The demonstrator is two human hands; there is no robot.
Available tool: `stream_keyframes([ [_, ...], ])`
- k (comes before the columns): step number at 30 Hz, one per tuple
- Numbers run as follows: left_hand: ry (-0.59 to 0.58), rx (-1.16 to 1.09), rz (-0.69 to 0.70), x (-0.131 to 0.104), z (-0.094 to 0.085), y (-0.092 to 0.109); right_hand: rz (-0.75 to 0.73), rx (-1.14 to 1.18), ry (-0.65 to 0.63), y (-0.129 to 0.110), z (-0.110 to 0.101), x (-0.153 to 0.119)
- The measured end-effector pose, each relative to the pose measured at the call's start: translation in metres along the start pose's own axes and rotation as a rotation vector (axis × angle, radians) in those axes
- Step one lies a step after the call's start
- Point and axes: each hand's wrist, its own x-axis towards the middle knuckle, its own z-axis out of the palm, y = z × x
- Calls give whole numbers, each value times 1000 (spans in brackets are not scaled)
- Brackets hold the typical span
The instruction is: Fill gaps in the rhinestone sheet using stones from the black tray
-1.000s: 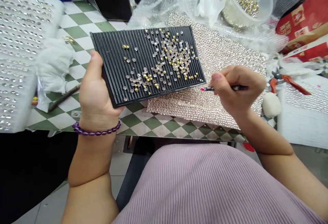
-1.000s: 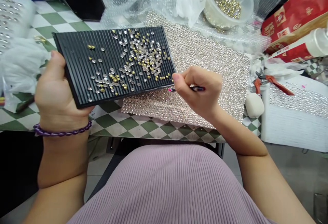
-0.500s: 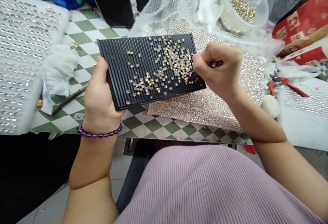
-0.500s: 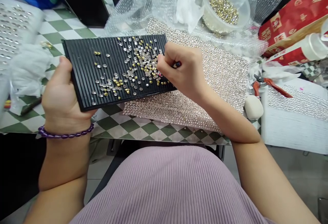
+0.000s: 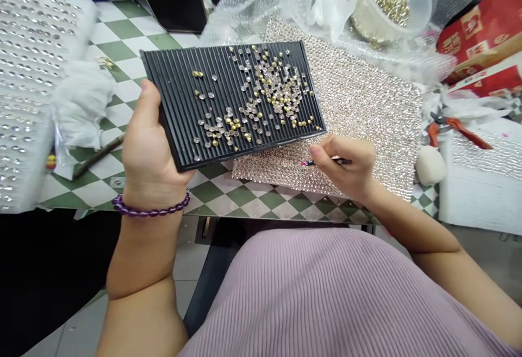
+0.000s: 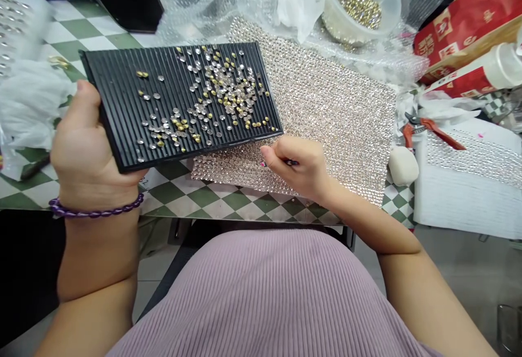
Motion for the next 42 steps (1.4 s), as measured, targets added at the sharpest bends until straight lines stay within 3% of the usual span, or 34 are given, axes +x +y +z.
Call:
stream_keyframes([
  [9,51,33,-7,-1,4,0,87,-39,-65,9,8,-1],
  [15,69,70,-9,-1,5,0,100,29,-23,8,5,-3],
  [27,47,35,-12,-1,4,1,6,-71,-81,7,5,-3],
  [35,2,46,11,-1,1,-1,13,-72,-84,5,8,-1],
  [42,31,46,-8,0,2,0,11,-60,-69,6,10,1],
])
